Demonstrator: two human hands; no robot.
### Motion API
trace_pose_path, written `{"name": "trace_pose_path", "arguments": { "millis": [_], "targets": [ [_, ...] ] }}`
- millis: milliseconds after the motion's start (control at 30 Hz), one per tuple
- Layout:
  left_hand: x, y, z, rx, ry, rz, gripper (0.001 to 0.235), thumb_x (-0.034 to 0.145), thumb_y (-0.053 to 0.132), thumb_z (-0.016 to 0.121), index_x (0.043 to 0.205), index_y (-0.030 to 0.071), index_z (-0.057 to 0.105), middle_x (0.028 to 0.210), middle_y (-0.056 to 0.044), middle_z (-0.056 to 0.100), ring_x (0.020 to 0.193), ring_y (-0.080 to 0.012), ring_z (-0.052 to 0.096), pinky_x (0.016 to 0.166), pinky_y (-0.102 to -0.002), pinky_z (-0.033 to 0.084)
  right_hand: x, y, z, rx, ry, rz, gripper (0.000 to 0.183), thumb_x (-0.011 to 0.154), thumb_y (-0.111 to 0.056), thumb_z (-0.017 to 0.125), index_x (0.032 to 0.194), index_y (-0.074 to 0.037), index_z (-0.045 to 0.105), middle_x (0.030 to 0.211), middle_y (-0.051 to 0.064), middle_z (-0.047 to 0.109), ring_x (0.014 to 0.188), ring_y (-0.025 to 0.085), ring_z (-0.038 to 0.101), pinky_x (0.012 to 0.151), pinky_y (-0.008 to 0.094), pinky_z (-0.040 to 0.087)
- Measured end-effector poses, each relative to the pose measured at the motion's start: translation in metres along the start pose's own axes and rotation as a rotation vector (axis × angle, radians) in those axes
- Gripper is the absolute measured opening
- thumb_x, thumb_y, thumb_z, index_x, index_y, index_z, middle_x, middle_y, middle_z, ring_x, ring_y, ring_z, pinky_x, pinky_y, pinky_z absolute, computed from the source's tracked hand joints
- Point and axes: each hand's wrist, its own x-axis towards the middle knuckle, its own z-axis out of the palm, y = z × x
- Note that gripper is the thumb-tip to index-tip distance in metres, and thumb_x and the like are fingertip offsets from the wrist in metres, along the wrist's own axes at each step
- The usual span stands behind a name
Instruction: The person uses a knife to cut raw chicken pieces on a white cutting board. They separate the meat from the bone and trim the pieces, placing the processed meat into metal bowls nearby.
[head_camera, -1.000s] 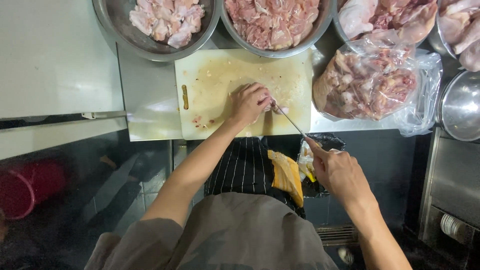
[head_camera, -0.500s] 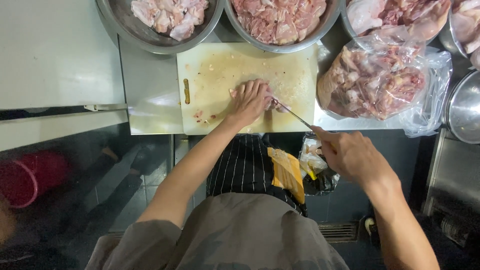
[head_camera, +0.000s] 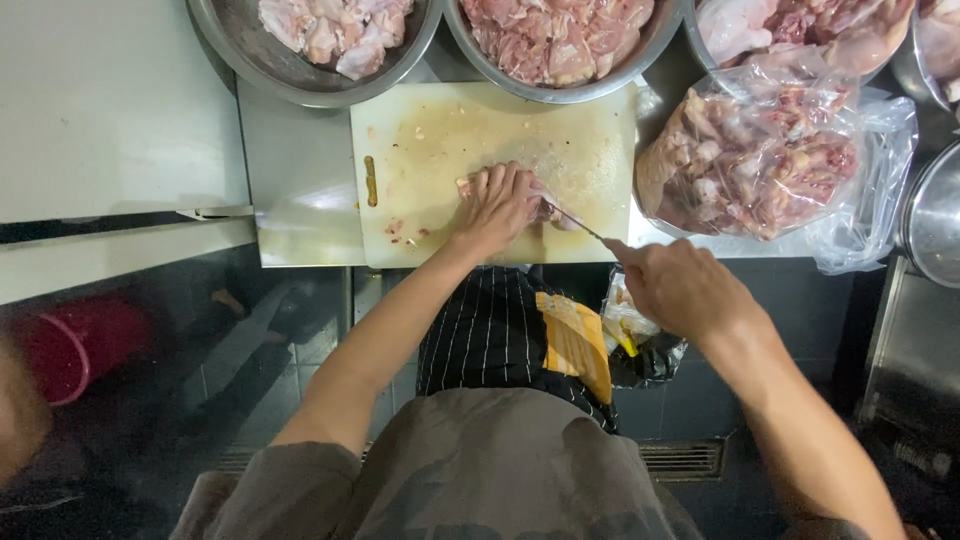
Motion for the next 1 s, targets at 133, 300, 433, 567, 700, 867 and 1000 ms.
{"name": "trace_pose_path", "arguments": {
  "millis": [133, 300, 433, 567, 700, 867, 1000],
  "targets": [
    [0.004, -0.002, 0.017, 0.023, 0.055, -0.017, 0.025, 0.105, 0.036, 0.047, 0.112, 0.013, 0.047, 0.100, -0.005, 0.045, 0.096, -0.0269, 0.047, 0.083, -0.041, 0.035, -0.006, 0.005, -0.009, -0.023, -0.033, -0.003, 0.043, 0.105, -0.019, 0.040, 0.144, -0.025, 0.057, 0.078, 0.013, 0.078, 0.046, 0.018, 0.068, 0.055, 0.029, 0.057],
    [0.004, -0.001, 0.020, 0.146, 0.139, 0.004, 0.030, 0.099, 0.039, 0.056, 0.107, 0.012, 0.045, 0.098, -0.005, 0.044, 0.095, -0.0287, 0.048, 0.080, -0.043, 0.037, -0.011, 0.031, -0.002, -0.106, -0.027, -0.045, 0.044, 0.105, -0.020, 0.041, 0.145, -0.027, 0.055, 0.075, 0.009, 0.078, 0.046, 0.016, 0.069, 0.057, 0.027, 0.058],
    [0.006, -0.008, 0.036, 0.347, 0.147, -0.017, 0.028, 0.100, 0.038, 0.051, 0.115, 0.013, 0.049, 0.114, -0.009, 0.053, 0.095, -0.0246, 0.047, 0.078, -0.040, 0.036, -0.020, 0.055, 0.003, 0.093, -0.141, 0.061, 0.049, 0.106, -0.032, 0.036, 0.153, -0.047, 0.038, 0.046, 0.006, 0.044, 0.040, 0.017, 0.037, 0.057, 0.042, 0.048],
    [0.014, -0.022, 0.033, 0.303, 0.039, -0.140, 0.039, 0.104, 0.045, 0.047, 0.127, 0.013, 0.047, 0.122, -0.010, 0.051, 0.103, -0.0257, 0.049, 0.086, -0.042, 0.042, -0.027, 0.085, 0.012, 0.053, -0.066, -0.005, 0.057, 0.103, -0.021, 0.041, 0.149, -0.054, 0.042, 0.046, 0.005, 0.035, 0.041, 0.017, 0.027, 0.049, 0.041, 0.035],
    [0.003, -0.016, 0.021, 0.179, 0.063, -0.090, 0.041, 0.099, 0.043, 0.055, 0.125, 0.012, 0.049, 0.130, -0.009, 0.050, 0.110, -0.0271, 0.047, 0.090, -0.040, 0.038, -0.043, 0.082, 0.003, 0.033, -0.077, 0.060, 0.058, 0.104, -0.023, 0.038, 0.151, -0.058, 0.035, 0.047, 0.005, 0.043, 0.039, 0.018, 0.036, 0.057, 0.033, 0.022],
    [-0.013, 0.006, 0.022, 0.151, 0.116, -0.029, 0.040, 0.091, 0.032, 0.072, 0.128, 0.027, 0.058, 0.132, -0.008, 0.051, 0.116, -0.0310, 0.048, 0.096, -0.048, 0.039, -0.048, 0.052, 0.006, -0.054, -0.095, -0.055, 0.073, 0.103, -0.005, 0.043, 0.163, -0.037, 0.014, 0.045, 0.007, 0.049, 0.032, 0.010, 0.035, 0.031, 0.024, 0.048],
    [-0.027, -0.012, 0.044, 0.185, 0.406, 0.354, 0.013, 0.095, 0.018, 0.063, 0.109, 0.016, 0.063, 0.102, -0.006, 0.054, 0.092, -0.0288, 0.058, 0.080, -0.037, 0.044, -0.032, 0.040, 0.020, -0.076, 0.005, -0.120, 0.048, 0.104, -0.020, 0.040, 0.150, -0.031, 0.047, 0.105, 0.016, 0.078, 0.052, 0.014, 0.072, 0.052, 0.026, 0.058]
  ]
}}
